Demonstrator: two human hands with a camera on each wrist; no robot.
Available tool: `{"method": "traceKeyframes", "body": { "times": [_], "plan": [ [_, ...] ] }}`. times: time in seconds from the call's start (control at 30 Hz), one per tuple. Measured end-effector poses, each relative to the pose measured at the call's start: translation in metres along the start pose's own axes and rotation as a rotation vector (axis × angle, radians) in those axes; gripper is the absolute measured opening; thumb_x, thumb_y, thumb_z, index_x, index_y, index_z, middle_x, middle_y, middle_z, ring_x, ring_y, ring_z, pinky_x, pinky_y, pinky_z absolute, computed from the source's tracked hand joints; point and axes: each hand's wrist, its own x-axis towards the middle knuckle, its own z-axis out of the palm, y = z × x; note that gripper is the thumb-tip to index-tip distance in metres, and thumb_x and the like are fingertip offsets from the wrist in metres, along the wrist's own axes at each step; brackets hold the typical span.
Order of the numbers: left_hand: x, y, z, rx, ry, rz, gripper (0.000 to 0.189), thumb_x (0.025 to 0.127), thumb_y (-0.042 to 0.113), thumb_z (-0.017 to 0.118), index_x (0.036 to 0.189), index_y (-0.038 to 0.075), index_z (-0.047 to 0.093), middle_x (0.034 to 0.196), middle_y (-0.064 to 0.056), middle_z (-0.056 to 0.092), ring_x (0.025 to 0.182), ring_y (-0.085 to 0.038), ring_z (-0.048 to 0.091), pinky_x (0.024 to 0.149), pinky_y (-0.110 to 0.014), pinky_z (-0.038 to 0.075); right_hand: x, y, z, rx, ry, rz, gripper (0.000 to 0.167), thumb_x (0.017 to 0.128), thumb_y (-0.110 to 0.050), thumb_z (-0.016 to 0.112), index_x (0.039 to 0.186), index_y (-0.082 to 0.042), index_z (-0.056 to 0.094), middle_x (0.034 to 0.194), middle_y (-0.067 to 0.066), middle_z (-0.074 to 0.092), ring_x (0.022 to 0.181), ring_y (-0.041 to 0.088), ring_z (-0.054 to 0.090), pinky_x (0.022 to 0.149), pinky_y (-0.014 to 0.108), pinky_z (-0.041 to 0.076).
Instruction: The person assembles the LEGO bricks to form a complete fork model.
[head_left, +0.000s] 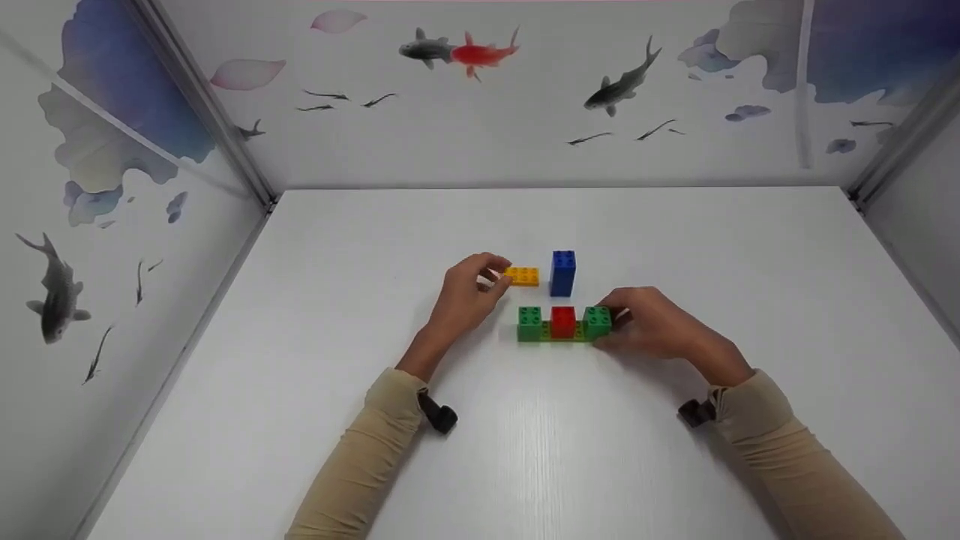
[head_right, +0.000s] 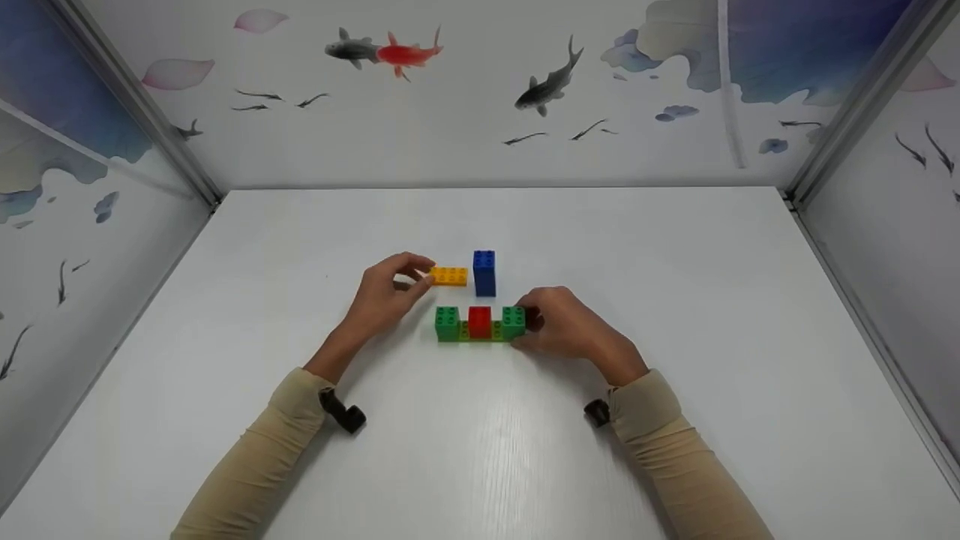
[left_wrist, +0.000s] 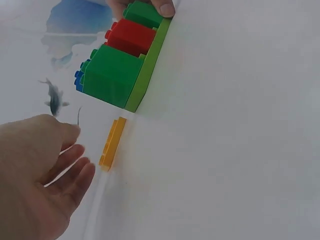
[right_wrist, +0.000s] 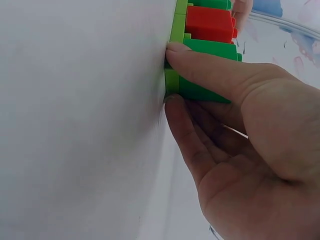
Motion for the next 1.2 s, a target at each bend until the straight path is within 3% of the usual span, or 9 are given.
{"method": "traceKeyframes", "body": {
  "times": [0.1,0.23,0.43,0.6,0.97,1.2],
  "plan": [
    [0.007,-0.002,0.003,0.049,0.007,-0.042,0.039,0.103,0.014,0.075,0.142,0.010,0.066,0.140,-0.009,0.068,0.120,-0.021,0.066,0.101,-0.033,0.062,0.000,0.001,-0.001,-0.003,0.004,0.003,0.039,0.090,-0.013,0.089,0.126,-0.005,0.078,0.120,0.009,0.078,0.108,0.025,0.073,0.101,0.050,0.064],
    [0.013,-0.002,0.007,0.091,-0.042,-0.117,0.050,0.102,0.013,0.076,0.150,0.014,0.061,0.152,-0.007,0.061,0.130,-0.023,0.062,0.111,-0.034,0.058,0.001,0.000,-0.002,0.000,0.004,0.015,0.040,0.089,-0.014,0.090,0.127,-0.006,0.078,0.120,0.008,0.078,0.108,0.024,0.074,0.101,0.048,0.064],
    [0.016,0.000,0.008,0.129,-0.102,-0.156,0.049,0.103,0.014,0.075,0.150,0.013,0.062,0.147,-0.005,0.065,0.132,-0.021,0.060,0.118,-0.035,0.053,0.000,-0.003,-0.006,0.017,0.026,-0.014,0.041,0.089,-0.012,0.090,0.128,-0.007,0.077,0.121,0.008,0.078,0.110,0.025,0.075,0.101,0.049,0.064],
    [0.015,-0.002,0.006,0.121,-0.113,-0.145,0.043,0.104,0.015,0.074,0.146,0.011,0.064,0.137,-0.006,0.067,0.127,-0.021,0.060,0.116,-0.035,0.053,-0.003,-0.006,-0.011,0.034,0.060,-0.059,0.038,0.088,-0.005,0.088,0.124,-0.004,0.077,0.118,0.009,0.079,0.108,0.028,0.077,0.099,0.049,0.065],
    [0.003,-0.006,-0.001,0.004,-0.087,-0.107,0.033,0.102,0.017,0.077,0.135,0.013,0.073,0.127,-0.002,0.070,0.114,-0.018,0.065,0.107,-0.033,0.058,-0.006,-0.011,-0.021,0.069,0.091,-0.051,0.038,0.089,-0.007,0.089,0.125,-0.008,0.077,0.116,0.006,0.077,0.109,0.025,0.076,0.100,0.050,0.064],
    [-0.010,-0.003,-0.004,-0.068,-0.170,-0.046,0.032,0.101,0.012,0.077,0.132,0.012,0.073,0.128,-0.002,0.070,0.116,-0.019,0.065,0.107,-0.035,0.059,-0.007,-0.016,-0.024,0.056,0.096,-0.068,0.038,0.089,-0.010,0.090,0.125,-0.009,0.077,0.116,0.004,0.077,0.109,0.024,0.076,0.100,0.050,0.064]
  ]
}}
